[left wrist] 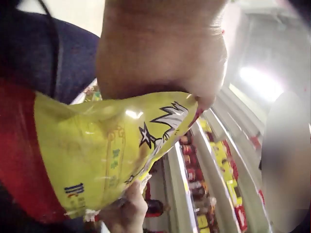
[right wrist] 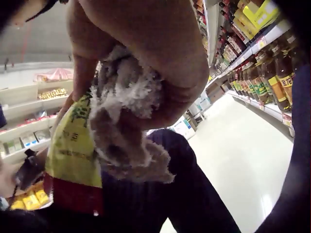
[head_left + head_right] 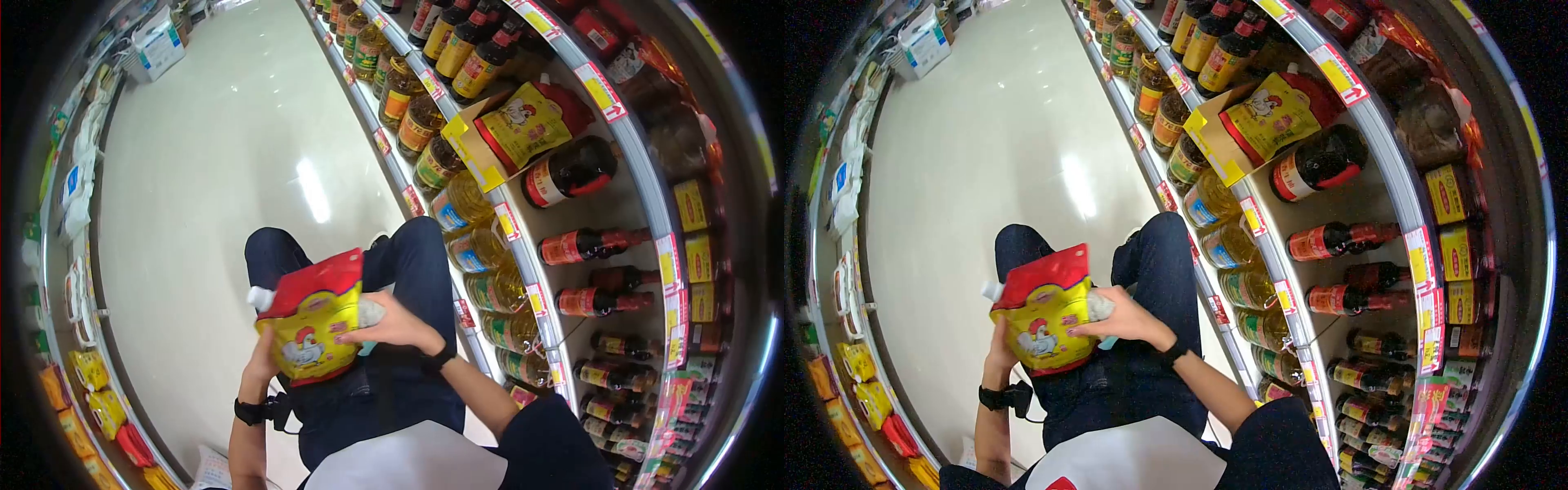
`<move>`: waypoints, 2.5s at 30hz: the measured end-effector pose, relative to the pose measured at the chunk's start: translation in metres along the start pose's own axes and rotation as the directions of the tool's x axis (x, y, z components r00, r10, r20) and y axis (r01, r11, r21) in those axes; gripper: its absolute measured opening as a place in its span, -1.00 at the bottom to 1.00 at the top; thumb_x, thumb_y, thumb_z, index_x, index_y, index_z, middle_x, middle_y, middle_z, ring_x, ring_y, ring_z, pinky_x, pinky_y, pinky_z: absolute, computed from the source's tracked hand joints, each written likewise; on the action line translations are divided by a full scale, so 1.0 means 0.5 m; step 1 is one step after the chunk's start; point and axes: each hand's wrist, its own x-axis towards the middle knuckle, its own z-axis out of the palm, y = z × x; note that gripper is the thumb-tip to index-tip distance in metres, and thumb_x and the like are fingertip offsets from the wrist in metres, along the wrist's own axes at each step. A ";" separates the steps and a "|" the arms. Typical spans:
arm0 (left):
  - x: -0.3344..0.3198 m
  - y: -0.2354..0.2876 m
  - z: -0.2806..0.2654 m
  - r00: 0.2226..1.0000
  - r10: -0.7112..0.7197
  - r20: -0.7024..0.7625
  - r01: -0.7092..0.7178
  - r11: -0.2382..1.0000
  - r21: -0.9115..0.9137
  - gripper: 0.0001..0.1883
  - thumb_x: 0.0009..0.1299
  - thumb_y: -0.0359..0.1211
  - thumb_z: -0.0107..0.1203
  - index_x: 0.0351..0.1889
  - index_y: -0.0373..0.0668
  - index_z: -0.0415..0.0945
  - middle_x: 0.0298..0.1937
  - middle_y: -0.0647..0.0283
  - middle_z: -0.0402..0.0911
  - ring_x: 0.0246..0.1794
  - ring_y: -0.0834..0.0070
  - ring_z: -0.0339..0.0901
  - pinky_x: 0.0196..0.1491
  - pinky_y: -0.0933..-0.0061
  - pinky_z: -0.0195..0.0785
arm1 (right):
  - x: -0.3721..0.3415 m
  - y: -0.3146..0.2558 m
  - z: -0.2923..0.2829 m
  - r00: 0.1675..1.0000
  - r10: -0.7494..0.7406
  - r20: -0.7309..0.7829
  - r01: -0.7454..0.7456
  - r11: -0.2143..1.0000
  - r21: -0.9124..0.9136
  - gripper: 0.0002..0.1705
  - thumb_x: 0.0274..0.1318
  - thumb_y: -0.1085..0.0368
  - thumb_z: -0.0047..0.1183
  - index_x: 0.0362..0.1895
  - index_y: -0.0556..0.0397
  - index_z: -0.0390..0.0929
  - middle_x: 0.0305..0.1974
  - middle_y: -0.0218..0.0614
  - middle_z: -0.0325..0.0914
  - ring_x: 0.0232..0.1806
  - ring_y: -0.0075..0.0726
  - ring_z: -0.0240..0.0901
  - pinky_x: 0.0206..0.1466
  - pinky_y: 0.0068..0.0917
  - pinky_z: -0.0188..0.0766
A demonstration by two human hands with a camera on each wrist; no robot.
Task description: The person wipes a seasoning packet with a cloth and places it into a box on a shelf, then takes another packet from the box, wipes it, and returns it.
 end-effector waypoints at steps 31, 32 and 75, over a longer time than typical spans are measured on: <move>0.858 0.218 0.570 0.688 0.093 0.720 -0.706 0.320 0.632 -0.70 0.28 -0.56 0.19 -0.01 -0.21 0.63 -0.14 0.24 0.71 -0.13 0.50 0.62 -0.01 0.44 0.45 | -0.037 -0.165 -0.452 0.178 -0.720 -0.671 -0.603 0.459 -0.652 -0.74 -0.16 0.44 0.11 -0.26 0.04 0.62 -0.25 -0.29 0.60 -0.16 -0.05 0.50 -0.20 -0.15 0.46; 0.867 0.213 0.565 0.680 0.065 0.730 -0.700 0.352 0.621 -0.69 0.27 -0.60 0.17 -0.02 -0.20 0.64 -0.10 0.24 0.70 -0.08 0.47 0.61 0.05 0.43 0.45 | -0.037 -0.154 -0.451 0.193 -0.730 -0.655 -0.582 0.452 -0.676 -0.75 -0.16 0.44 0.11 -0.27 0.04 0.62 -0.27 -0.31 0.59 -0.15 -0.06 0.48 -0.20 -0.15 0.46; 0.853 -0.143 0.496 0.847 0.503 0.172 -0.498 0.639 0.586 0.00 0.42 -0.24 0.07 0.51 -0.28 -0.54 -0.15 -0.11 0.58 -0.15 0.04 0.58 -0.10 0.21 0.42 | -0.002 -0.395 -0.594 0.444 -0.468 -0.764 -0.706 0.342 -0.620 -0.68 0.04 0.05 0.17 -0.37 0.06 0.62 -0.46 -0.17 0.63 -0.40 -0.19 0.62 -0.32 -0.24 0.54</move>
